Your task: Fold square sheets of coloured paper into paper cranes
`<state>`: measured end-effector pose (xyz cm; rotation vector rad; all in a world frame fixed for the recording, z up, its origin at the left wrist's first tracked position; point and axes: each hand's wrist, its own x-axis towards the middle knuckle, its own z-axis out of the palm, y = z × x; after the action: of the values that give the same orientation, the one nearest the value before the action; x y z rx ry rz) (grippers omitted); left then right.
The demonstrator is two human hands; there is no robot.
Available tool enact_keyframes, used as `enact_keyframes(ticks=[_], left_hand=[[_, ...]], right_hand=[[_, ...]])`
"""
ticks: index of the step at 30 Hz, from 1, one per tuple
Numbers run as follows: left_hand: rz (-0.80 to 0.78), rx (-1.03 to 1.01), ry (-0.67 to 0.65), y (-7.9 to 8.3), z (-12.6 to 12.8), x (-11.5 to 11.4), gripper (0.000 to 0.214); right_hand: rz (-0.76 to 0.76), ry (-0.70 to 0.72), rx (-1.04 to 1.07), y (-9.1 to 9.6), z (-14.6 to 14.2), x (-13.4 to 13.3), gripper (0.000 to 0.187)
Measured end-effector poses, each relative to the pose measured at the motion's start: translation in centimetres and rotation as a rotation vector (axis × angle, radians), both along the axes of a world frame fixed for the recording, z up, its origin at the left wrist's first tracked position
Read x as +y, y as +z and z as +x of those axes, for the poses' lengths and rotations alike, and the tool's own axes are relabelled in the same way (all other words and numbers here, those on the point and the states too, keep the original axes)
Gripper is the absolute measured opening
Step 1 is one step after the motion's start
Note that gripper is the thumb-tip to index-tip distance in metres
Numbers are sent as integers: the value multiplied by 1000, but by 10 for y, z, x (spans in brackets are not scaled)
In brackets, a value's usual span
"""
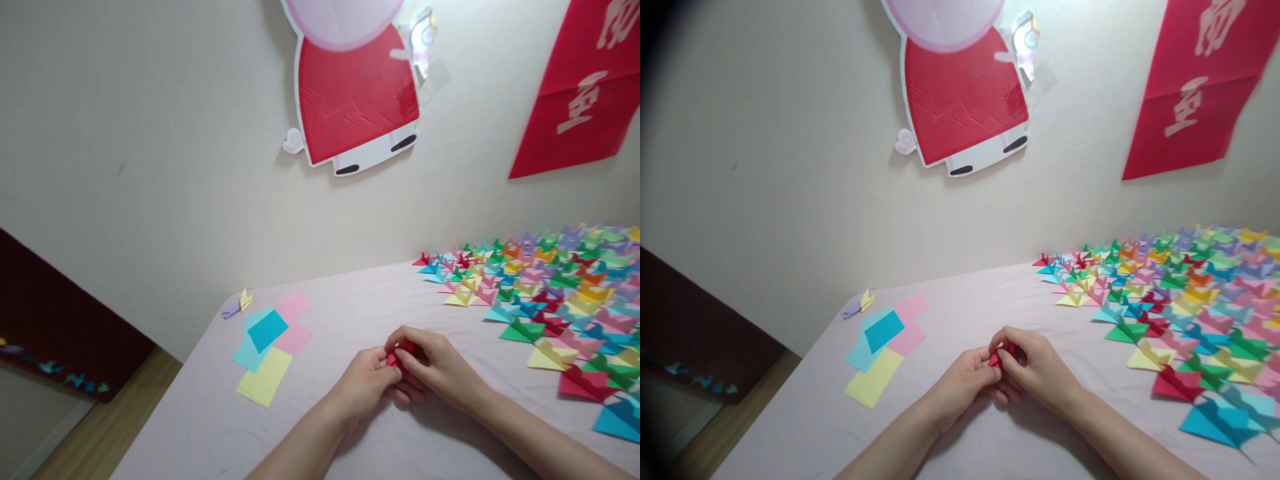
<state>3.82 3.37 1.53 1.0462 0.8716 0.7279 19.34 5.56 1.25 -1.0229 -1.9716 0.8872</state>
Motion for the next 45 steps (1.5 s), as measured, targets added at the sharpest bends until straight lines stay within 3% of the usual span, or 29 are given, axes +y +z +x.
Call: enact_keyframes(ticks=[8, 16, 20, 28, 32, 34, 36, 40, 45], left_hand=[[3, -21, 12, 2, -1, -1, 41], [5, 36, 121, -5, 2, -4, 39], [36, 37, 109, -5, 0, -3, 41], [125, 174, 77, -7, -8, 1, 33], [273, 491, 42, 4, -13, -3, 22], [504, 828, 114, 11, -12, -10, 23], [765, 1183, 180, 11, -8, -19, 41], [1018, 1466, -70, -9, 2, -36, 54], [1179, 1603, -90, -35, 8, -40, 54]], right_hand=[[-45, -1, 60, -6, 1, 2, 21], [-14, -118, 129, -8, 4, 3, 24], [-2, -142, 130, -8, 2, 1, 24], [163, -89, -55, -9, 5, 10, 24], [203, -116, -206, -12, 3, 9, 25], [231, -139, -288, -15, 1, 9, 24], [260, -168, -364, -19, -1, 8, 22], [308, -204, -480, -21, -4, 6, 18], [297, -234, -529, -19, -2, 4, 10]])
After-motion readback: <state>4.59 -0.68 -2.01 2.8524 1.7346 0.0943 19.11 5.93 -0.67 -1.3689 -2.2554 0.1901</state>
